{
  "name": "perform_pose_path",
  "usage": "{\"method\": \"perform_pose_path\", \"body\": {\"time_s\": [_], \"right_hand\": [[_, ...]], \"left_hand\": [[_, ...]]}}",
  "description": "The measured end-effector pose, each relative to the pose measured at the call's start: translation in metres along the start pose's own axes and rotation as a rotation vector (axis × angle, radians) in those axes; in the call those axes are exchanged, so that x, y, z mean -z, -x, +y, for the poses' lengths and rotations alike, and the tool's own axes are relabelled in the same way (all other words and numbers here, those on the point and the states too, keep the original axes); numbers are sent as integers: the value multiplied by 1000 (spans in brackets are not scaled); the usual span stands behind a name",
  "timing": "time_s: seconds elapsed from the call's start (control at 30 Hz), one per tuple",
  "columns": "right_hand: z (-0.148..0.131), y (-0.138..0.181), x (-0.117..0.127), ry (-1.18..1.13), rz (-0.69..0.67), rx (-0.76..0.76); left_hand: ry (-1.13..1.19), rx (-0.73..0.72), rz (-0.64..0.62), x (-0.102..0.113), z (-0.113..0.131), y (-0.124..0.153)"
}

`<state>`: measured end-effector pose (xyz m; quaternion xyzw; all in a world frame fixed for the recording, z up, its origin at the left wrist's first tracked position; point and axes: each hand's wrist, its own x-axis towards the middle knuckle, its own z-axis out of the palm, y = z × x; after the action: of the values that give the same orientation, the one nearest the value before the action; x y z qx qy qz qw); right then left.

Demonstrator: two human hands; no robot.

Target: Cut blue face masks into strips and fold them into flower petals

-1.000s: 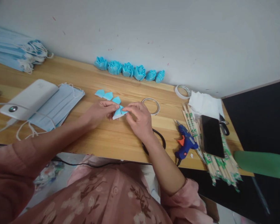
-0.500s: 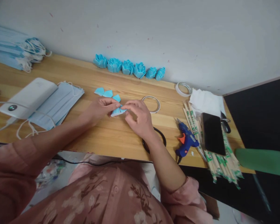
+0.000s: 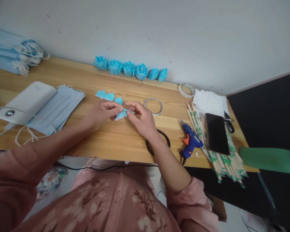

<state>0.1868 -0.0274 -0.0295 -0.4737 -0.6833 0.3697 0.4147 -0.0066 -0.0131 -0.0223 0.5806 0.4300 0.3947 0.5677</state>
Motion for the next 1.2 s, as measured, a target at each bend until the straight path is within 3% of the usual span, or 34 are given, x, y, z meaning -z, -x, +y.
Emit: {"method": "perform_pose_path", "body": {"time_s": [0.3, 0.43, 0.67, 0.77, 0.87, 1.03, 1.2], "right_hand": [[-5, 0, 0, 19, 92, 60], [-6, 0, 0, -37, 147, 57], [10, -9, 30, -213, 592, 37], [10, -10, 43, -217, 648, -12], [0, -10, 38, -214, 557, -22], [-17, -14, 10, -153, 163, -75], [-21, -18, -3, -105, 119, -26]], "left_hand": [[-286, -93, -26, -3, -1, 4], [-280, -96, -41, -2, 0, 4], [24, -2, 163, 7, 4, 0], [116, 24, 207, 6, 5, -1], [166, 32, 201, 5, 5, -1], [228, 21, 146, 5, 1, -2], [269, 7, 139, 7, 0, -2]]}}
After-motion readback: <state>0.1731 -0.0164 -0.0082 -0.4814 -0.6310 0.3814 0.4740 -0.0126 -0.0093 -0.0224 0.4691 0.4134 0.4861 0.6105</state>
